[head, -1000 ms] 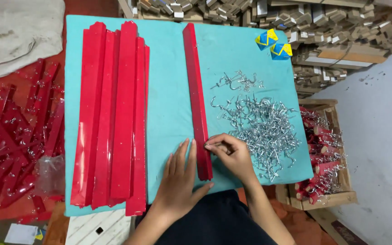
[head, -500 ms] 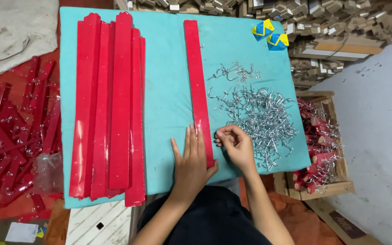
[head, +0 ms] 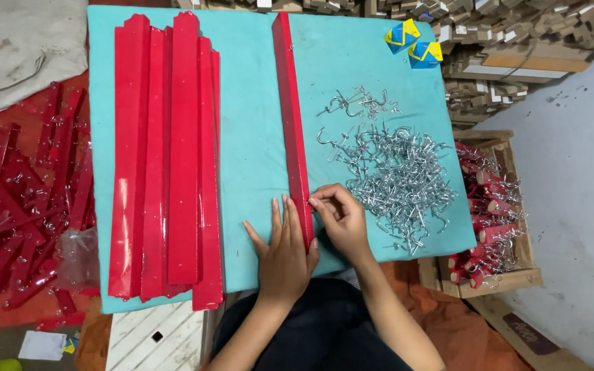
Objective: Attaching metal clips to red plastic strips and placing the finished products into a wooden crate.
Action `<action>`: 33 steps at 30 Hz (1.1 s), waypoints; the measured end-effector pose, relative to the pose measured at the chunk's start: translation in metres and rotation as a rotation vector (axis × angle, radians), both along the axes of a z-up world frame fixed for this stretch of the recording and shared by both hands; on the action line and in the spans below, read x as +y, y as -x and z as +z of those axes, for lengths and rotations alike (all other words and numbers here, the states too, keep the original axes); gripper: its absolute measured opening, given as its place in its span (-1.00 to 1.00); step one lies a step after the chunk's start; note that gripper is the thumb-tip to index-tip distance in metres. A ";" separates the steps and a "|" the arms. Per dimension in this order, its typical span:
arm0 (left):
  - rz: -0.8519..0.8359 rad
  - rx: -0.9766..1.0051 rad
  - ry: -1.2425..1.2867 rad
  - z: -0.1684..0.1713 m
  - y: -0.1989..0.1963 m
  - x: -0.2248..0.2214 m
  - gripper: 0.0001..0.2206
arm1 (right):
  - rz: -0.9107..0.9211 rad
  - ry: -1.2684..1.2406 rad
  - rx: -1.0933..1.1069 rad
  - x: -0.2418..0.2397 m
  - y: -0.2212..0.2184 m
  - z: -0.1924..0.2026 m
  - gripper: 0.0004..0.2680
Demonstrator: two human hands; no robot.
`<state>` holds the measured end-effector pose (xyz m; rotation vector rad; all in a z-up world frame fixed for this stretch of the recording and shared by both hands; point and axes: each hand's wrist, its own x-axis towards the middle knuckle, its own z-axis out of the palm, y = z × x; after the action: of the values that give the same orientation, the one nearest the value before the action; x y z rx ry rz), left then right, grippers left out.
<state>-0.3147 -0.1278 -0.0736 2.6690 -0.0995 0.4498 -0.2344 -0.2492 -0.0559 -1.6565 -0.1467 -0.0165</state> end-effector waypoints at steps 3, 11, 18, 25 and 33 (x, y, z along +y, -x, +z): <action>-0.005 -0.011 -0.003 -0.002 -0.002 0.000 -0.30 | -0.038 0.085 -0.056 0.002 0.001 0.003 -0.95; -0.011 -0.027 -0.020 -0.001 -0.001 0.001 -0.30 | -0.100 0.374 -0.205 0.017 0.012 0.014 -0.89; -0.012 0.022 -0.014 0.008 0.001 0.004 -0.34 | 0.059 0.223 0.047 0.009 0.013 0.037 -0.91; -0.003 0.008 -0.073 0.010 -0.001 0.006 -0.31 | 0.437 0.339 -0.191 -0.015 -0.026 0.049 -0.90; 0.001 0.020 -0.056 0.006 0.000 0.006 -0.34 | 0.060 0.285 -0.373 0.025 0.001 0.037 -0.86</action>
<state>-0.3142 -0.1218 -0.0678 2.7278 -0.1060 0.4259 -0.2353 -0.2239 -0.0187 -1.9197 -0.5011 -0.2702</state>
